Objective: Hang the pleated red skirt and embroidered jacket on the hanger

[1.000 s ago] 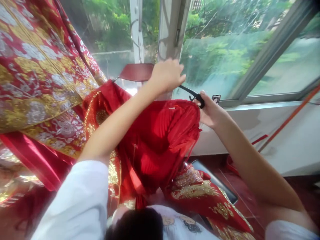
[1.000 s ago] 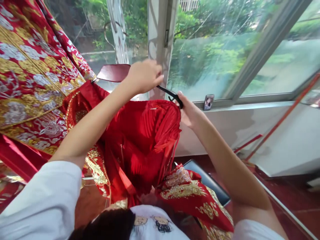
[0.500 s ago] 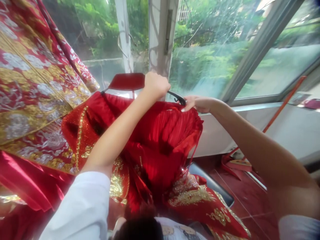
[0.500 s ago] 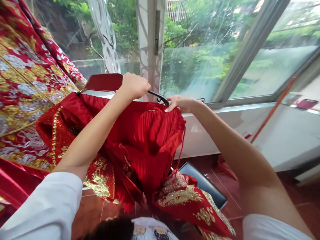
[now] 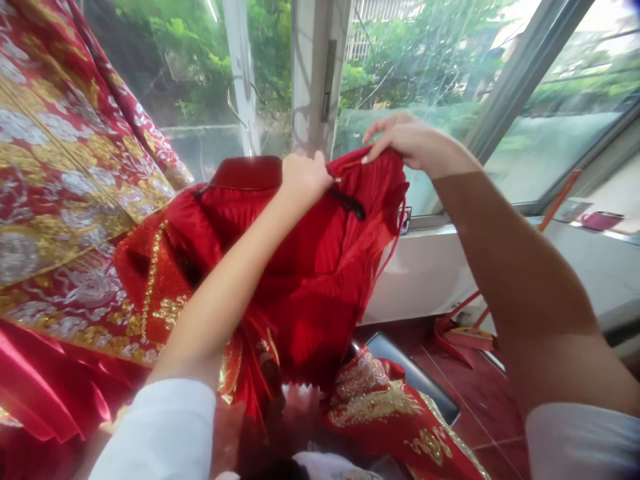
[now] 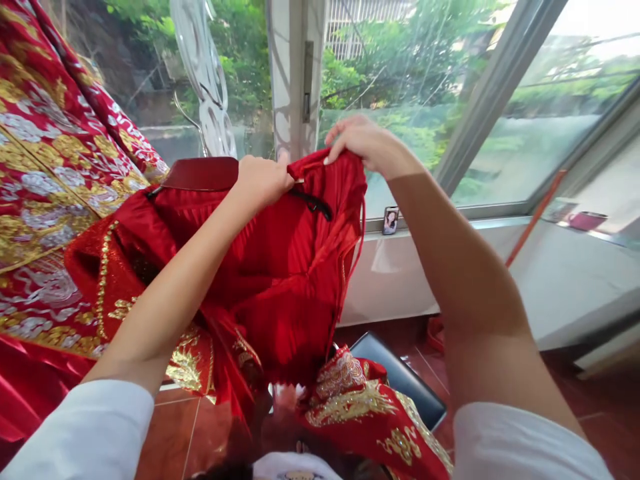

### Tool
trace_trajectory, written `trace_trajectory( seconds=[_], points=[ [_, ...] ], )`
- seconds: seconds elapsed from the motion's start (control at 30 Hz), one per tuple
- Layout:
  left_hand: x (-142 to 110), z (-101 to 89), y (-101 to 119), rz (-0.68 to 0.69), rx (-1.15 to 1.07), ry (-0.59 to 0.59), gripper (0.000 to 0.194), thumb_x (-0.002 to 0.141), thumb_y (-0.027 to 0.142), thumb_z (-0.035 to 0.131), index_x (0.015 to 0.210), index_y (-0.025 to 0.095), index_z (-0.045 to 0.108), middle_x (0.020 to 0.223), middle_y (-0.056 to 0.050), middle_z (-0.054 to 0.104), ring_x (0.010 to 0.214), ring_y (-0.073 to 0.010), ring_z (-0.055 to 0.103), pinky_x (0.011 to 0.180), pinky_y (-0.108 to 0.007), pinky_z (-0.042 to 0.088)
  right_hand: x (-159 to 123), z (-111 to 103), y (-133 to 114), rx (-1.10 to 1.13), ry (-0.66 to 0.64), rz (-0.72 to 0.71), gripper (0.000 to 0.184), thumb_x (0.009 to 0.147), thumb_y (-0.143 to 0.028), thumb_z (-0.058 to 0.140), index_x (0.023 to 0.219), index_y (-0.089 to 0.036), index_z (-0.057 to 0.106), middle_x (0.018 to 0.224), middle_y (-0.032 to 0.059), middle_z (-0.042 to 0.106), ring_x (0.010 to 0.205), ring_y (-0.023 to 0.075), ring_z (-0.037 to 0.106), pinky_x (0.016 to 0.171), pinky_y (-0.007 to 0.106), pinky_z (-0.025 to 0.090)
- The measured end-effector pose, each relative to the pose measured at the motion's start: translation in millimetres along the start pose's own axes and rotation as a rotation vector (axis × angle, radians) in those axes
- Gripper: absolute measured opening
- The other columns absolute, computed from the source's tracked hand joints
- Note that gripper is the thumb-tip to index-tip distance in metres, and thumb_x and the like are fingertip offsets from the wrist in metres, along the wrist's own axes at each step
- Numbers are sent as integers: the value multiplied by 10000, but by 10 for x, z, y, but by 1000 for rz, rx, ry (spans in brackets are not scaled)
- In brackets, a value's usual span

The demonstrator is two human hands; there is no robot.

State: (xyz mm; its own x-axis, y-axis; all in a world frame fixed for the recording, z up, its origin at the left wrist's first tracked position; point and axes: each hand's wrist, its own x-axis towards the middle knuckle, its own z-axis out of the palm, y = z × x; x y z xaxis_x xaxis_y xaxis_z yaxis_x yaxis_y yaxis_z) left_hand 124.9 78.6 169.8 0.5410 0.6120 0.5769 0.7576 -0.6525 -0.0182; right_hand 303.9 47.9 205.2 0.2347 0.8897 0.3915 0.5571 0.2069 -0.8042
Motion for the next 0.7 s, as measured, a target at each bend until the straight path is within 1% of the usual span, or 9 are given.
trace_trajectory(
  seconds=[0.1,0.2,0.3,0.37,0.4,0.47,0.57,0.63,0.7],
  points=[
    [-80,-35,83,-89,43,101,630,876,323,524,1449,99,391,1085,-179,667,1109,-313,587,943,-382,385,-437,108,-187,-329,168,-257,194,622,56,654,719,-103,602,546,-73,387,547,26,391,647,201,379],
    [-130,-42,148,-100,93,93,610,917,169,389,1514,121,271,1172,-200,624,1082,-292,597,892,-376,418,-1037,574,-25,-341,321,-437,127,759,-69,591,745,-189,551,605,-8,365,634,130,464,684,283,432],
    [-161,-101,136,-1,88,32,689,849,48,362,1523,151,260,1239,-167,609,1120,-286,579,889,-380,437,-1362,1085,243,-368,200,-379,208,888,-134,370,792,-193,545,703,85,466,695,204,544,682,360,462],
    [-227,-255,77,132,-82,13,719,799,60,403,1494,225,324,1346,-80,567,1190,-256,546,919,-345,445,-1398,1247,354,-371,108,-366,171,894,-198,403,903,-191,574,790,130,533,720,233,570,693,395,470],
    [-290,-376,30,204,-218,35,706,787,79,409,1471,247,357,1401,-35,529,1216,-231,532,934,-320,448,-1384,1252,386,-345,70,-363,158,880,-247,474,986,-194,579,812,131,554,727,240,576,705,402,474],
    [-494,-677,-102,294,-481,150,638,785,121,409,1412,241,417,1458,15,470,1238,-181,521,966,-275,446,-1322,1127,424,-225,6,-368,384,805,-326,636,1162,-216,546,807,92,585,718,225,575,730,383,479],
    [-938,-1102,-407,172,-447,328,478,834,187,445,1302,239,529,1346,18,570,1204,-166,550,1017,-270,429,-1123,767,502,-11,65,-410,558,734,-303,730,1252,-258,529,765,12,617,634,143,529,705,289,468],
    [-1209,-1245,-676,-39,-229,286,374,875,291,469,1212,224,615,1212,-13,655,1120,-202,595,996,-322,445,-892,553,587,23,126,-471,496,725,-222,724,1203,-249,595,854,8,663,662,108,531,707,243,455],
    [-1378,-1256,-968,-209,-102,98,388,887,426,478,1119,181,671,1081,-50,696,1021,-234,626,935,-355,462,-619,438,661,7,67,-556,447,723,-187,714,1164,-225,650,1094,38,674,868,110,581,792,223,452]
  ],
)
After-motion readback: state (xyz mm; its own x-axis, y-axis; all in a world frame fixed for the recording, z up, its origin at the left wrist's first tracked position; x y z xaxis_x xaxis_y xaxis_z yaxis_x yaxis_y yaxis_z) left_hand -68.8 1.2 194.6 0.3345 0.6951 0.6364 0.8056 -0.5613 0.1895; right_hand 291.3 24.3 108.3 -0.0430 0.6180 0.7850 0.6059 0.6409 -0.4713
